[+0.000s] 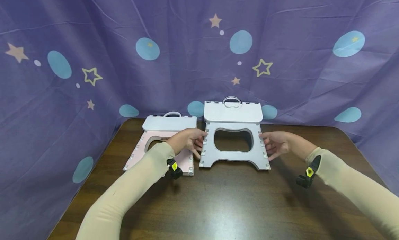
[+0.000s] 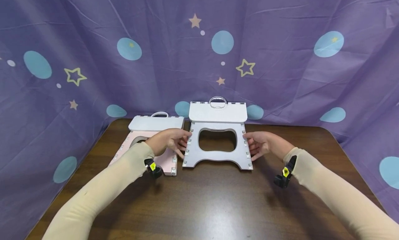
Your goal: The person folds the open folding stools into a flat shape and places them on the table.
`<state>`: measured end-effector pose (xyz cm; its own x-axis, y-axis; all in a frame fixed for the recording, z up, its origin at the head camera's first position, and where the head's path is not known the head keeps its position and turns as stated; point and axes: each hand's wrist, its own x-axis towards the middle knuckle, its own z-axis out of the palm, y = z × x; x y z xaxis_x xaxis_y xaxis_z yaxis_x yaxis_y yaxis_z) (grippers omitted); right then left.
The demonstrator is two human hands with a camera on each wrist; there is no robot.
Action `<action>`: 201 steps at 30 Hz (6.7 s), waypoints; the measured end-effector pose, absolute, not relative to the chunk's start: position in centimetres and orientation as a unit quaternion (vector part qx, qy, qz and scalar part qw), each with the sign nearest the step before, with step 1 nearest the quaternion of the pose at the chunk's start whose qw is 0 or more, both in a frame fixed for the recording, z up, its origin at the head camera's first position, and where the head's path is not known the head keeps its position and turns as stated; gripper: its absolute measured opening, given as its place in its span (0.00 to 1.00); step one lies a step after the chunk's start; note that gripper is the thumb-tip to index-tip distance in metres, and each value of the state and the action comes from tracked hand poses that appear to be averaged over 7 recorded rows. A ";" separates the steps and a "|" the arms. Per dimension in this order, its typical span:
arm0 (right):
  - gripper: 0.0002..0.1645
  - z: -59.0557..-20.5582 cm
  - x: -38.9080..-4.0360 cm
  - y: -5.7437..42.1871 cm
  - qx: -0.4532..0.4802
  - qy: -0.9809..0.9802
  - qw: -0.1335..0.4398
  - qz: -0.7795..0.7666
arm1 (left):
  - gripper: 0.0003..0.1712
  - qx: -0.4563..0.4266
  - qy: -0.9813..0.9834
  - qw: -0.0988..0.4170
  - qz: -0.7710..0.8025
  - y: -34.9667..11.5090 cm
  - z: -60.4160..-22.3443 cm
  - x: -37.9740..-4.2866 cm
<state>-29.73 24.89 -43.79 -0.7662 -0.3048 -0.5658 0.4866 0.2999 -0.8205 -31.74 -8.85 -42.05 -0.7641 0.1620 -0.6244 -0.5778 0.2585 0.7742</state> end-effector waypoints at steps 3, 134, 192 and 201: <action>0.23 -43.8 -29.6 24.9 0.064 0.734 0.337 -0.586 | 0.31 -0.142 0.736 0.311 0.584 -8.6 -42.0 -31.7; 0.21 -45.4 -28.6 22.8 0.099 0.790 0.304 -0.523 | 0.16 -0.112 0.835 0.305 0.444 -10.5 -61.6 -52.4; 0.23 -45.3 -29.0 22.6 0.079 0.827 0.292 -0.473 | 0.13 -0.069 0.872 0.289 0.388 -9.0 -51.2 -41.3; 0.23 -45.4 -29.0 22.8 0.074 0.827 0.293 -0.474 | 0.14 -0.095 0.865 0.294 0.396 -9.4 -55.7 -46.4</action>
<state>-29.02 22.76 -45.39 -0.8177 -0.1541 -0.5546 0.4001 0.5405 -0.7401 -46.37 -9.39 -55.67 -0.8094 0.0686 -0.5832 -0.3969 0.6680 0.6295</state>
